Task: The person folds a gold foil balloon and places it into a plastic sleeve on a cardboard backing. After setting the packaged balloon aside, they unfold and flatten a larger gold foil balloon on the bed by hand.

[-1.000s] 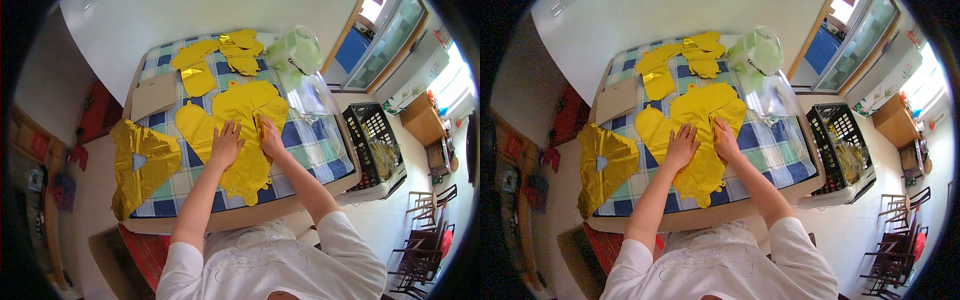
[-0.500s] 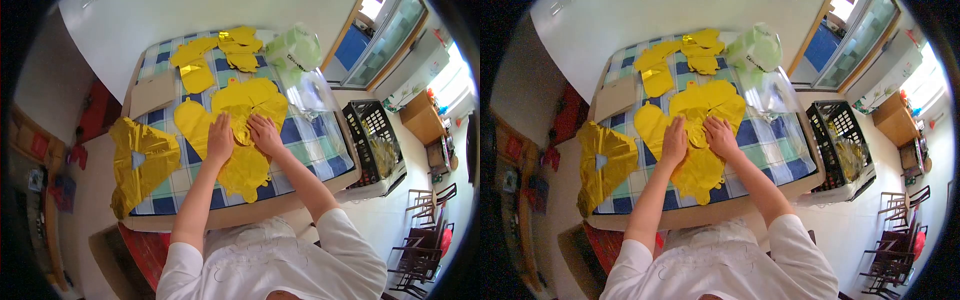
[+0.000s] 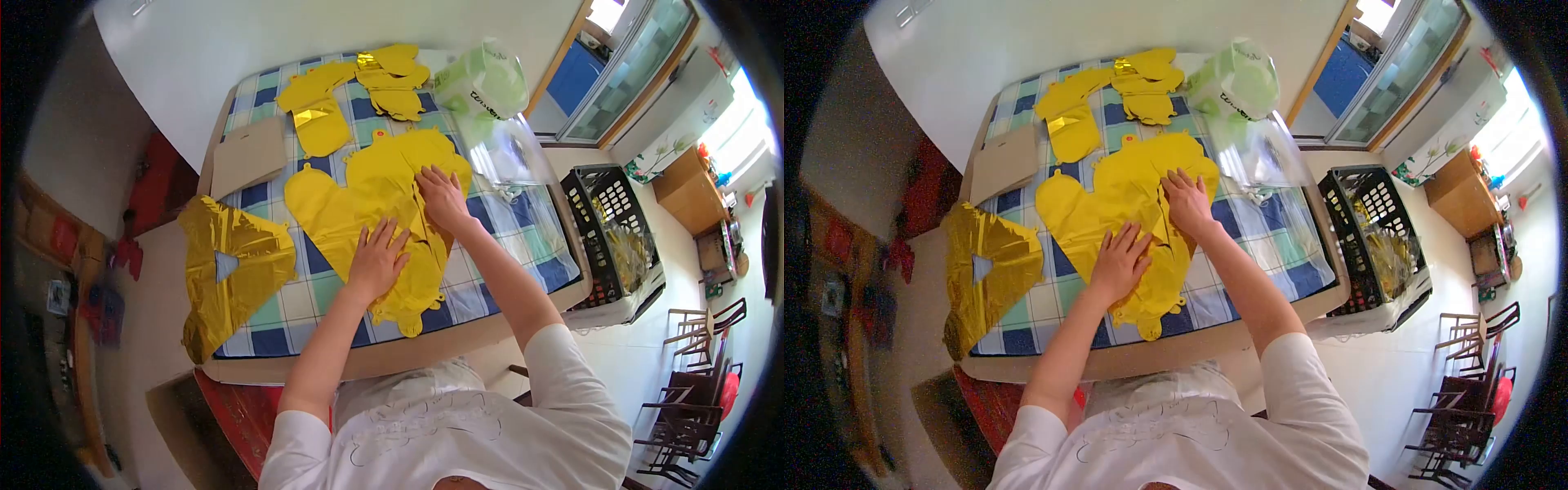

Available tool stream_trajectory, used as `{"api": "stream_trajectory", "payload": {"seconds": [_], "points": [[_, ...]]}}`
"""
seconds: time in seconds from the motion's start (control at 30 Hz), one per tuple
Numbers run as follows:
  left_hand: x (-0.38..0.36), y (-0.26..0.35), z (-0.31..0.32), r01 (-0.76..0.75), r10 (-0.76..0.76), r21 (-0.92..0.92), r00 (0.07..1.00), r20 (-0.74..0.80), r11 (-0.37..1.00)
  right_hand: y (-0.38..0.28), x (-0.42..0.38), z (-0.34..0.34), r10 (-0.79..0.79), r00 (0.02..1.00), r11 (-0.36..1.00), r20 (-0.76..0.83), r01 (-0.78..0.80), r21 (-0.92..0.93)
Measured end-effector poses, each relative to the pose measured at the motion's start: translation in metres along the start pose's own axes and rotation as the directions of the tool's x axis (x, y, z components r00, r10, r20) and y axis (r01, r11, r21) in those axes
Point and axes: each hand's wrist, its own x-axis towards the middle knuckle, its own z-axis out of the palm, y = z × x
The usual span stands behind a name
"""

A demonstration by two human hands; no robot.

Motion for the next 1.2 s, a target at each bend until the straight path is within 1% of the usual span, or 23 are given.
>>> {"api": "stream_trajectory", "payload": {"seconds": [0.1, 0.2, 0.3, 0.4, 0.5, 0.6, 0.7, 0.8, 0.9, 1.1, 1.2], "points": [[-0.001, 0.001, 0.000, 0.016, -0.017, 0.022, 1.000, 0.015, 1.000, 0.002, 0.015, -0.004, 0.002, 0.996, 0.999, 0.092, 0.003, -0.053], [0.000, 0.001, 0.000, 0.021, -0.021, 0.023, 1.000, 0.021, 1.000, 0.004, 0.019, 0.004, -0.010, 0.996, 0.996, 0.089, 0.017, -0.083], [0.000, 0.001, 0.002, 0.016, -0.016, 0.013, 1.000, 0.009, 1.000, 0.004, 0.018, 0.006, 0.007, 0.998, 0.999, 0.065, -0.004, -0.046], [-0.002, 0.001, 0.000, -0.004, 0.004, 0.005, 1.000, -0.028, 1.000, 0.001, 0.010, 0.001, -0.022, 0.995, 0.999, -0.098, 0.024, 0.021], [0.001, 0.000, -0.001, 0.019, -0.038, -0.160, 0.992, -0.120, 0.987, -0.020, -0.010, -0.028, -0.049, 0.995, 0.990, -0.091, 0.060, 0.128], [0.001, -0.012, -0.010, 0.073, -0.128, -0.216, 0.958, -0.257, 0.974, -0.034, -0.040, -0.032, -0.068, 0.991, 0.962, -0.115, 0.096, 0.256], [-0.002, -0.032, -0.017, 0.264, -0.276, -0.078, 0.917, -0.290, 0.961, -0.030, -0.044, -0.021, -0.013, 0.994, 0.969, -0.105, 0.038, 0.244], [-0.009, -0.050, -0.004, 0.367, -0.353, 0.000, 0.894, -0.275, 0.930, -0.024, -0.028, -0.016, -0.019, 0.991, 0.986, -0.132, 0.041, 0.164], [-0.009, -0.052, -0.002, 0.352, -0.334, 0.037, 0.912, -0.236, 0.935, -0.018, -0.018, -0.004, -0.014, 0.999, 0.998, -0.039, 0.016, 0.054], [-0.009, -0.047, -0.006, 0.351, -0.330, 0.063, 0.918, -0.218, 0.934, -0.013, -0.019, 0.006, -0.003, 0.999, 0.993, -0.032, 0.007, 0.115], [-0.010, -0.050, -0.002, 0.337, -0.312, 0.072, 0.921, -0.233, 0.939, -0.013, -0.021, 0.005, -0.032, 0.999, 0.994, -0.035, 0.035, 0.100]]}}
